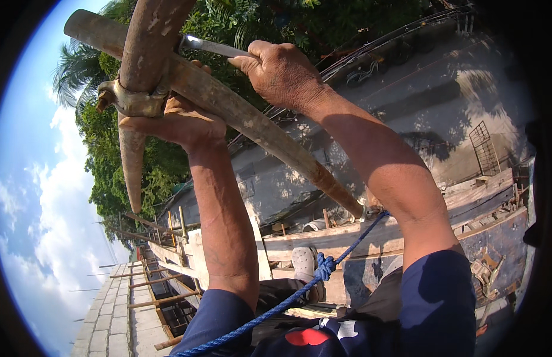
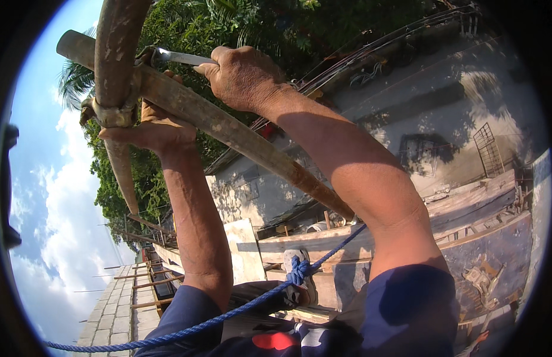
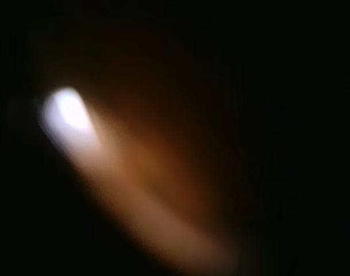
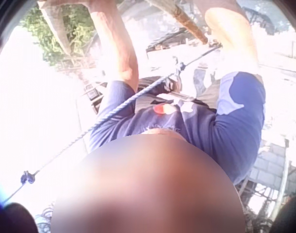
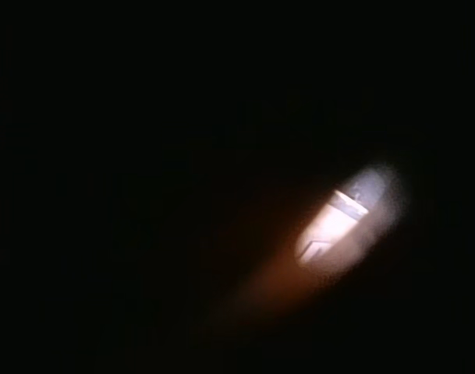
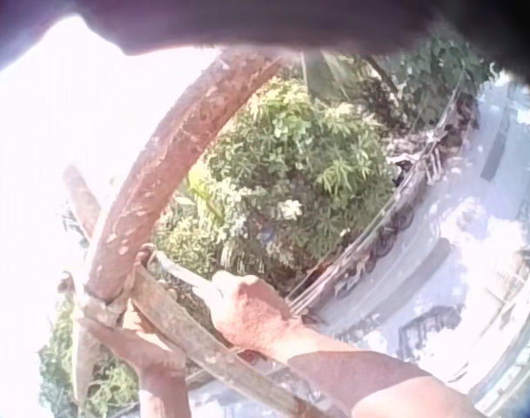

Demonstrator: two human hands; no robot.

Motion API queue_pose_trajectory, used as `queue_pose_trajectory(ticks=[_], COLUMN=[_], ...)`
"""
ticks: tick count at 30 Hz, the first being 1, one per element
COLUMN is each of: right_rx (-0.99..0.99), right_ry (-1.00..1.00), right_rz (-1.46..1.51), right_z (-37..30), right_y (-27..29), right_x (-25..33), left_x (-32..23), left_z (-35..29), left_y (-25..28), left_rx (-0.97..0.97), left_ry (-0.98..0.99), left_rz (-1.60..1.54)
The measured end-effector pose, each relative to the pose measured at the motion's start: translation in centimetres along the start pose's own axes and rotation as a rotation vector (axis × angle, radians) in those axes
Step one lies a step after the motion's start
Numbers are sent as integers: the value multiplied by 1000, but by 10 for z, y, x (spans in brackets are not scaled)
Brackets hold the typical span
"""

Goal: The person secures a curved metal bar to a vertical pole using a metal clamp and a wrench. They tighten the clamp by hand and then use the wrench to fully secure the connection on a construction site.

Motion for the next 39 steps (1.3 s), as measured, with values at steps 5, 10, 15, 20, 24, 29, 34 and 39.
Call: queue_pose_trajectory(ticks=[5, 10, 15, 20, 24, 29, 34, 39], right_rx=[157, 334, 629, 494, 383, 585, 560, 569], right_ry=[52, 12, 296, 273, 264, -251, -519, -685], right_rz=[-63, -231, -780, -810, -785, -318, -443, -348], right_z=[11, 28, 94, 86, 81, 67, -23, -133], right_y=[3, 27, 86, 100, 101, 78, 68, 119], right_x=[-12, 22, 52, 68, 68, 36, -19, -36], left_x=[2, -6, 5, 1, 3, 0, 14, 27], left_z=[-3, -7, -14, -10, -9, -10, -5, 3], left_y=[-1, -8, -10, -2, -5, -5, 6, 18], left_rx=[-24, -53, -123, -165, -85, -88, -67, 118], left_ry=[-19, -55, 109, 12, 46, 37, 103, 151], left_rz=[-31, -23, -103, -55, -32, -32, -83, -147])
Point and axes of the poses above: each hand's wrist, its own z-axis towards the middle knuckle, its own y-axis out of the back of the hand, x = y × z, the point moved 4 cm from there along z, towards the middle knuckle, and after that the axes turned 7 degrees about y, right-handed, at the moved point
